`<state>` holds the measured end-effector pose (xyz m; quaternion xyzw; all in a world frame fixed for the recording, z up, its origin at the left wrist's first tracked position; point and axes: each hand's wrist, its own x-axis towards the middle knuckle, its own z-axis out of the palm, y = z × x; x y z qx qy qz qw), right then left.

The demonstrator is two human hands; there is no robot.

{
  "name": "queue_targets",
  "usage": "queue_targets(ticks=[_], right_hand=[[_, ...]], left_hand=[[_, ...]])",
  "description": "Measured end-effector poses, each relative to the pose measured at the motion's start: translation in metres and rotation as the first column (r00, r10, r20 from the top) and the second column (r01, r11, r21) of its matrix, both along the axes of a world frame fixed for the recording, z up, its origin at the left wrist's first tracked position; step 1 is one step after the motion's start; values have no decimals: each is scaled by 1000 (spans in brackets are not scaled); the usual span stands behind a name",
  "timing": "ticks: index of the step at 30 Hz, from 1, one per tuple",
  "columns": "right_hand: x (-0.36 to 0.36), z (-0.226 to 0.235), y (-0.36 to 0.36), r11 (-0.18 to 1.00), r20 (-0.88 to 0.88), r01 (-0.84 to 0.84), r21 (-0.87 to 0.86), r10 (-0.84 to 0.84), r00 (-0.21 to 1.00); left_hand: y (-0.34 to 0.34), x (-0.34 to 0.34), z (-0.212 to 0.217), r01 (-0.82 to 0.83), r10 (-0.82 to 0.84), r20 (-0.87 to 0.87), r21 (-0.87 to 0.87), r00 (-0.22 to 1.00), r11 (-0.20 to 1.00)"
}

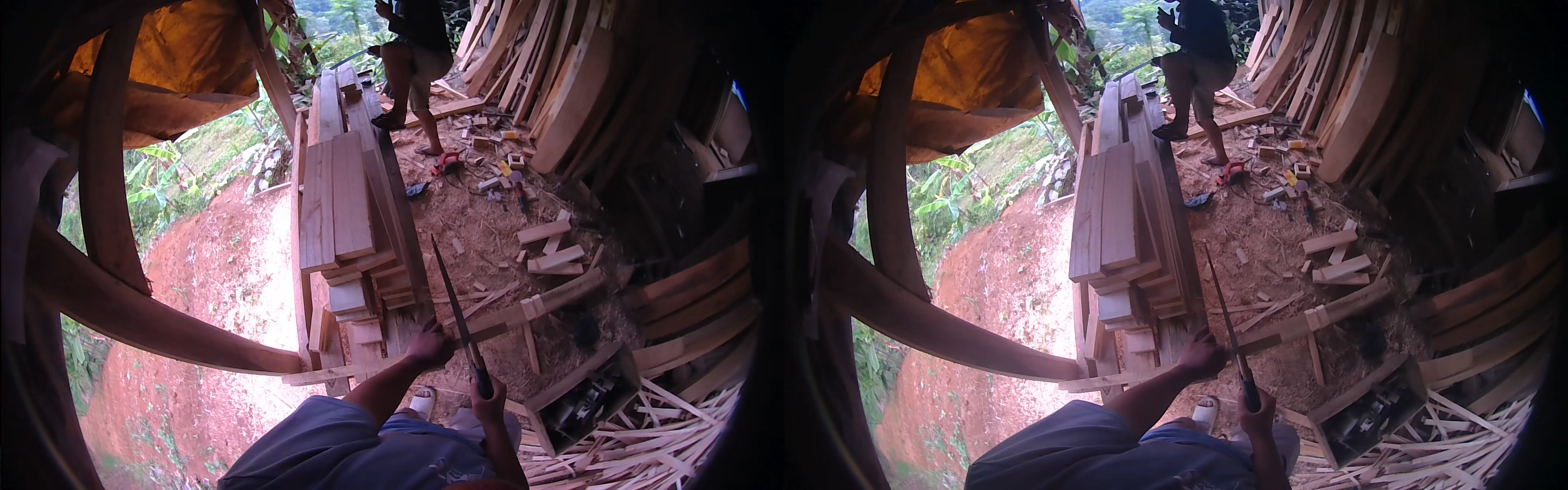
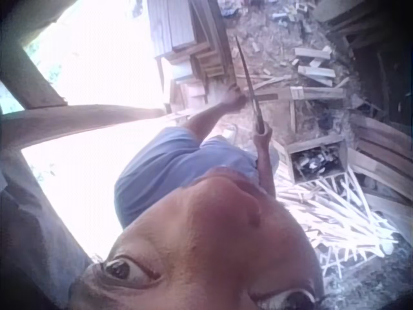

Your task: The person uses a hand saw to cut a wooden plank that is resting on a makeshift wooden workbench. The person holds the plank steady with one hand while sawing with the other, creating sawdust and wood shavings on the ground.

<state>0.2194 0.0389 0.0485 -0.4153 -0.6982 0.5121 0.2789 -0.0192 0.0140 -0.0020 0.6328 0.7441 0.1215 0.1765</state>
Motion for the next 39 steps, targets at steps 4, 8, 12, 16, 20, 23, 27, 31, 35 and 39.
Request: queue_targets(ticks=[4, 8, 12, 16, 20, 23, 27, 31, 35, 39], right_hand=[[2, -7, 0, 1000, 16, 0, 9, 0, 1000], [2, -7, 0, 1000, 21, -1, -12, 1, 1000], [1, -8, -1, 1000, 14, 1, -1, -1, 1000], [0, -1, -1, 1000, 39, -5, 9, 5, 999], [-3, 9, -2, 999, 23, 1, -36, 0, 1000], [-2, 7, -2, 1000, 37, 0, -16, 1, 999], [1, -8, 1, 998, 47, -20, 60, 17, 999], [3, -18, 1, 999, 35, -12, 50, 10, 999], [5, -26, 4, 995, 46, -26, 100, 21, 999], [3, -13, 2, 999, 61, -13, 38, 11, 998]], left_hand=[[-3, 1, -3, -17, 17, 3, 65, 1000, 998], [-3, 0, -5, -23, 20, 40, 66, 999, 998], [-3, 0, -6, -26, 24, 30, 78, 999, 997], [-3, 2, -5, -19, 19, -8, 66, 1000, 998], [-2, 2, -6, -33, 32, 9, 90, 999, 995], [-1, 2, -6, -34, 36, -13, 96, 999, 995], [0, 3, -16, -30, 34, -43, 86, 999, 996], [-1, 3, -13, -34, 39, -49, 96, 998, 995], [-2, 3, -8, -46, 48, -25, 100, 999, 994], [-5, 3, -7, -76, 79, -24, 123, 997, 990]])
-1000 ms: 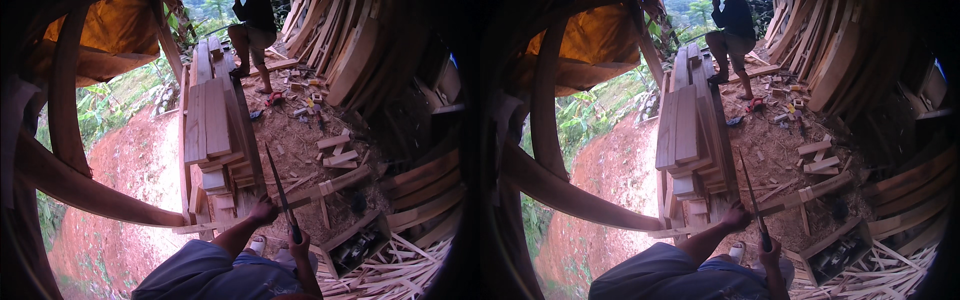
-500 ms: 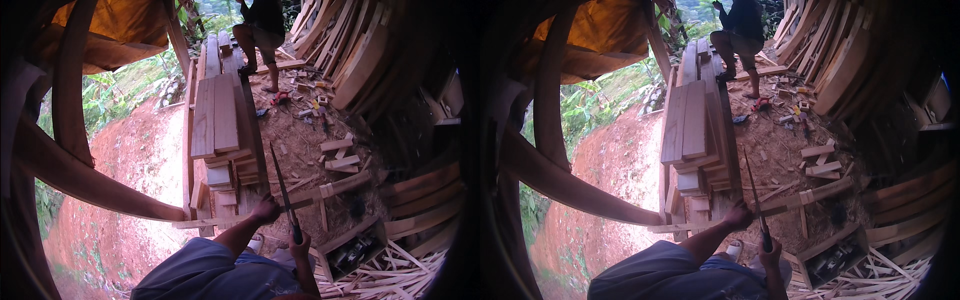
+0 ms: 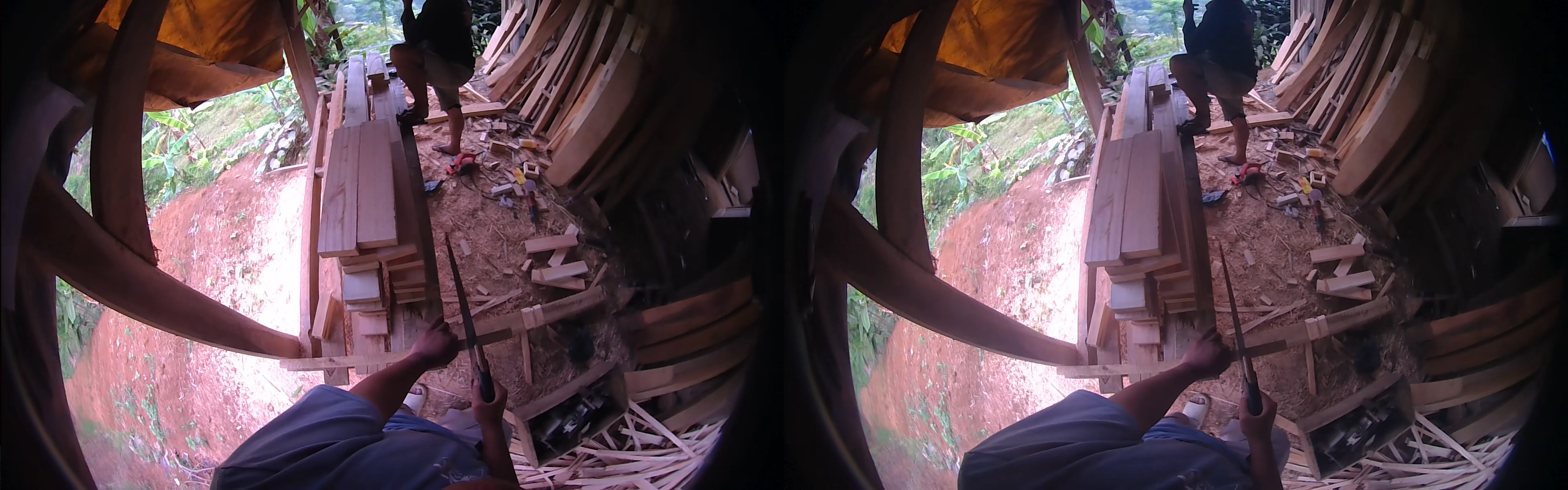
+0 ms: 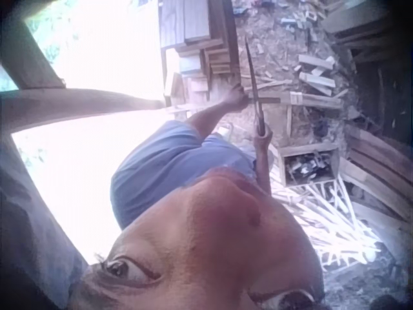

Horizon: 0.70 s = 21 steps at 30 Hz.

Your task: The person uses a hand saw to cut a wooden plank that is resting on a makeshift wooden workbench. The person holds the plank steady with one hand while sawing with the other, creating sawdust and wood shavings on the ground.

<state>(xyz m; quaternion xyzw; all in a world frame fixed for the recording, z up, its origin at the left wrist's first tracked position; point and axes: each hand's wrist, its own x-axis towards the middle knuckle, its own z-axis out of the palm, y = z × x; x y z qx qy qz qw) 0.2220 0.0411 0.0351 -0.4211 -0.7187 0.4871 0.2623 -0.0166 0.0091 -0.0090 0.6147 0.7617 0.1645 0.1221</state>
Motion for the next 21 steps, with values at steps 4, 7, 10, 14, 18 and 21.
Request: queue_targets(ticks=[4, 7, 10, 14, 18, 21], right_hand=[[-6, 27, -1, 999, -10, 6, -47, -6, 1000], [-6, 25, -2, 1000, -13, 11, -8, -12, 1000], [-1, 9, -1, 1000, -4, 15, -25, -15, 1000], [2, -1, 3, 1000, -17, -7, -22, 7, 1000], [7, -18, 5, 999, -29, -4, -47, 3, 1000], [7, -20, 7, 999, -46, -12, -34, 10, 999]], left_hand=[[2, 1, 8, 10, -8, 32, -41, 999, 999], [1, 1, -5, 24, -24, 15, -41, 1000, 999], [0, 1, -14, 2, -2, 35, -9, 999, 1000], [2, 0, -10, 17, -15, 45, -35, 999, 999], [3, 1, -1, 12, -10, 56, -43, 998, 999], [1, -1, 2, 21, -19, 65, -37, 998, 999]])
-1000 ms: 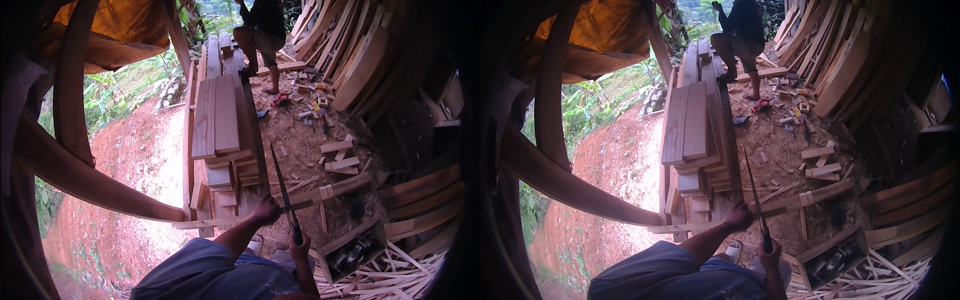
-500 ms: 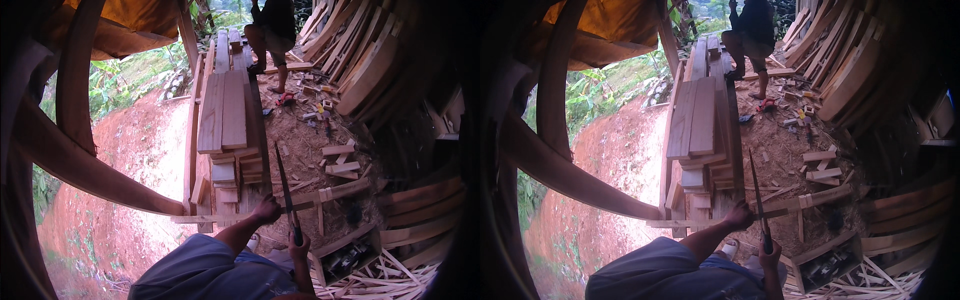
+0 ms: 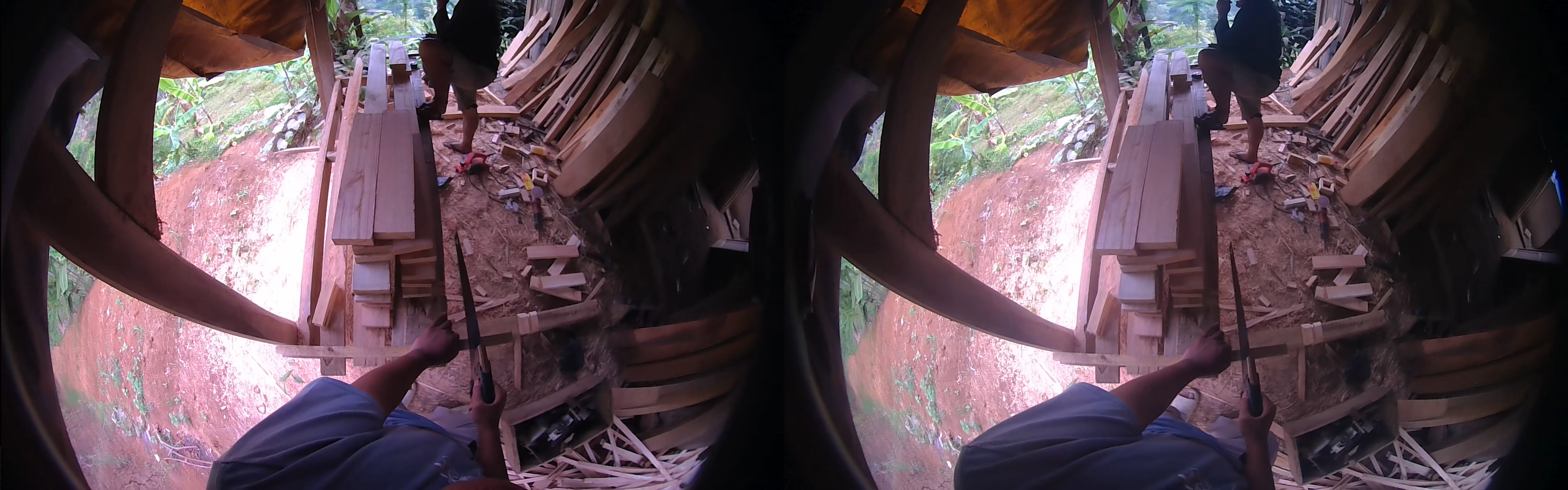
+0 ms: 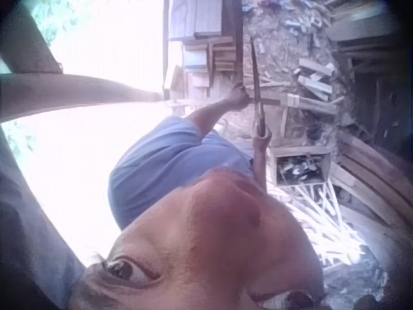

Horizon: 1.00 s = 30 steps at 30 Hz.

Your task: The person uses a hand saw to cut a wooden plank that is resting on a makeshift wooden workbench. The person holds the plank steady with one hand while sawing with the other, creating sawdust and wood shavings on the ground.

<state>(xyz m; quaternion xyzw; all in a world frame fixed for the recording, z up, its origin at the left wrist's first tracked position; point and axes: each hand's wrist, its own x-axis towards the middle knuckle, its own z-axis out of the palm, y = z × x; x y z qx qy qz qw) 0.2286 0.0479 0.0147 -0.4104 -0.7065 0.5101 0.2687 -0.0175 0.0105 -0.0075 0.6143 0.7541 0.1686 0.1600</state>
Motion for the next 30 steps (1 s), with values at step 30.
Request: queue_targets(ticks=[30], right_hand=[[59, 85, -46, 997, 235, 32, 65, -46, 971]], left_hand=[[9, 1, -3, 18, -21, -24, -97, 999, 995]])
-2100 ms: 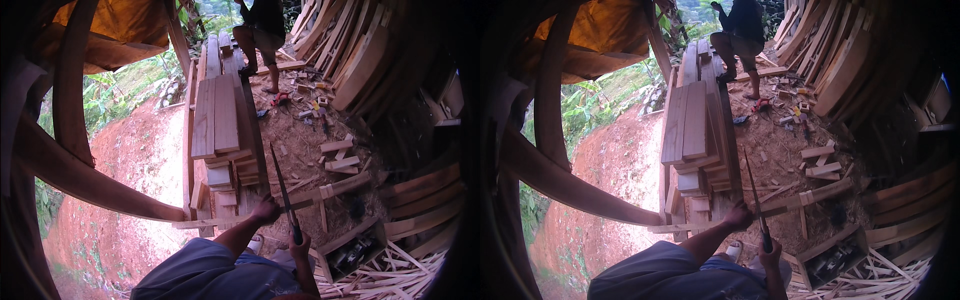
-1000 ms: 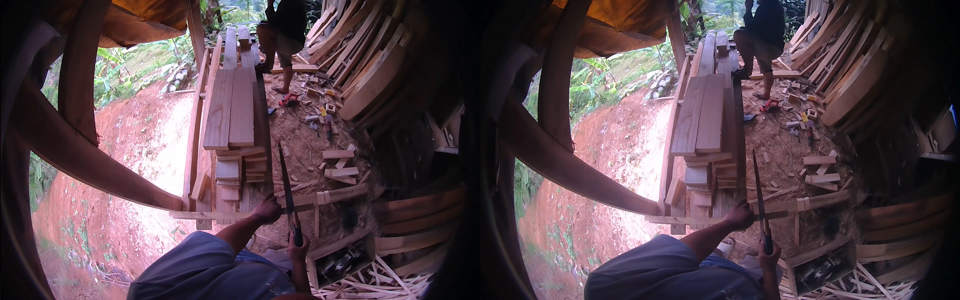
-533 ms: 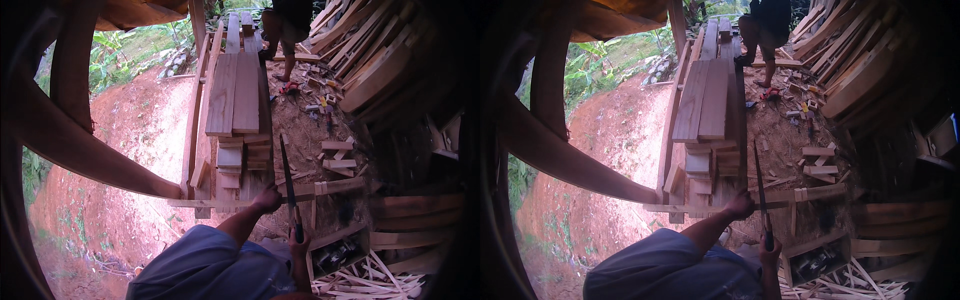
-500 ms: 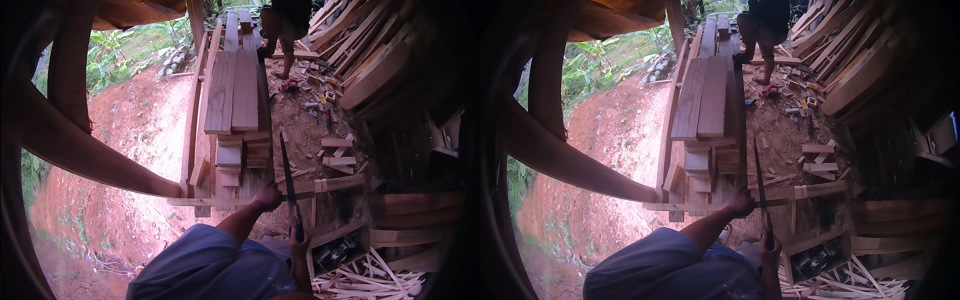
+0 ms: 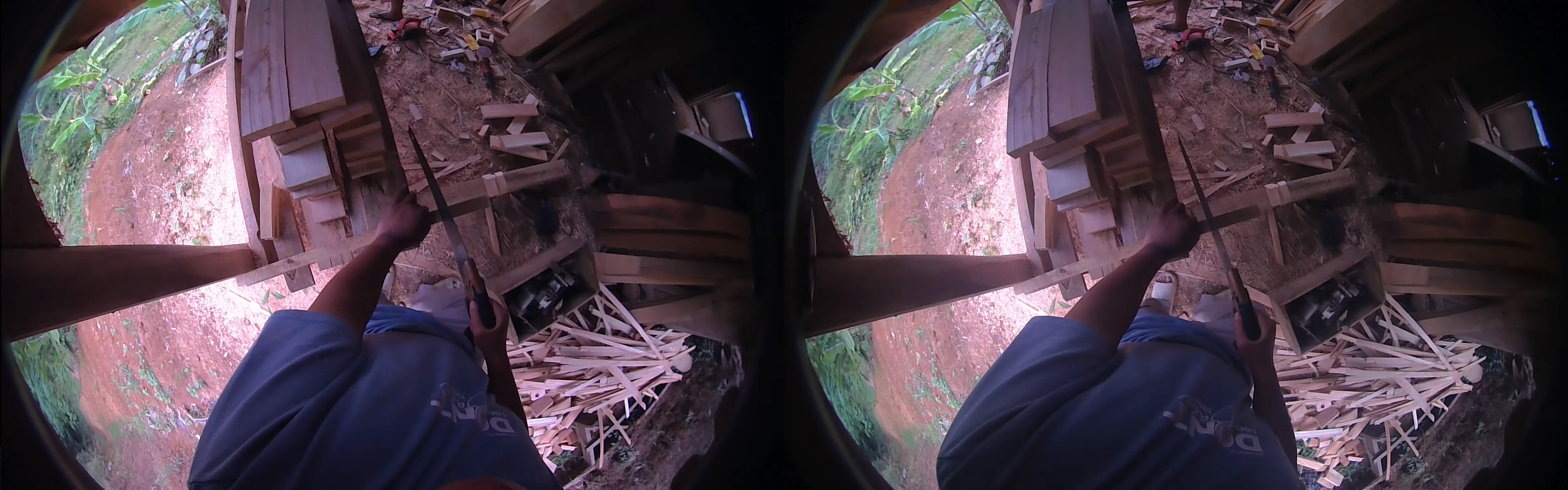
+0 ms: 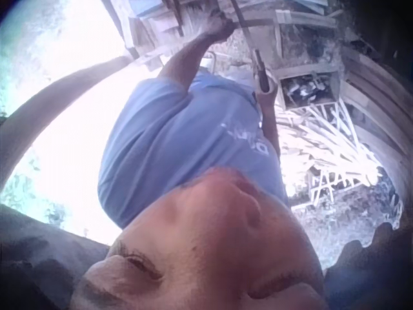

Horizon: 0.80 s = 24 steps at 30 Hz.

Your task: The person uses a hand saw to cut a wooden plank that is resting on a makeshift wooden workbench. The person holds the plank steady with one hand while sawing with the other, creating sawdust and wood shavings on the ground.

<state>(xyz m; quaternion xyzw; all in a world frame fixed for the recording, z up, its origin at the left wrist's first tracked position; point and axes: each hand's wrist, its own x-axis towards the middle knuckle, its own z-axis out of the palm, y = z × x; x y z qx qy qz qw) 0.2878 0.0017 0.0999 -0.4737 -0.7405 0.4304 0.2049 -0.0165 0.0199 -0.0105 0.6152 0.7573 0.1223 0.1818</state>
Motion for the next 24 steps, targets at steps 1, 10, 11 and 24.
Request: queue_targets(ticks=[1, 10, 11, 24], right_hand=[[6, -1, -2, 999, 9, 1, -40, -1, 1000], [60, 40, -47, 1000, 94, 12, 0, -12, 996], [70, 42, -50, 999, 106, 9, -40, -5, 994], [90, 115, -71, 993, 212, 70, -95, -49, 976]], left_hand=[[-2, -1, 1, -2, 2, -2, 21, 1000, 1000], [-2, -2, 7, -10, 10, 4, 32, 1000, 999], [-2, -2, 8, -8, 8, 10, 27, 1000, 1000], [0, -4, -5, -12, 6, 44, 142, 999, 990]])
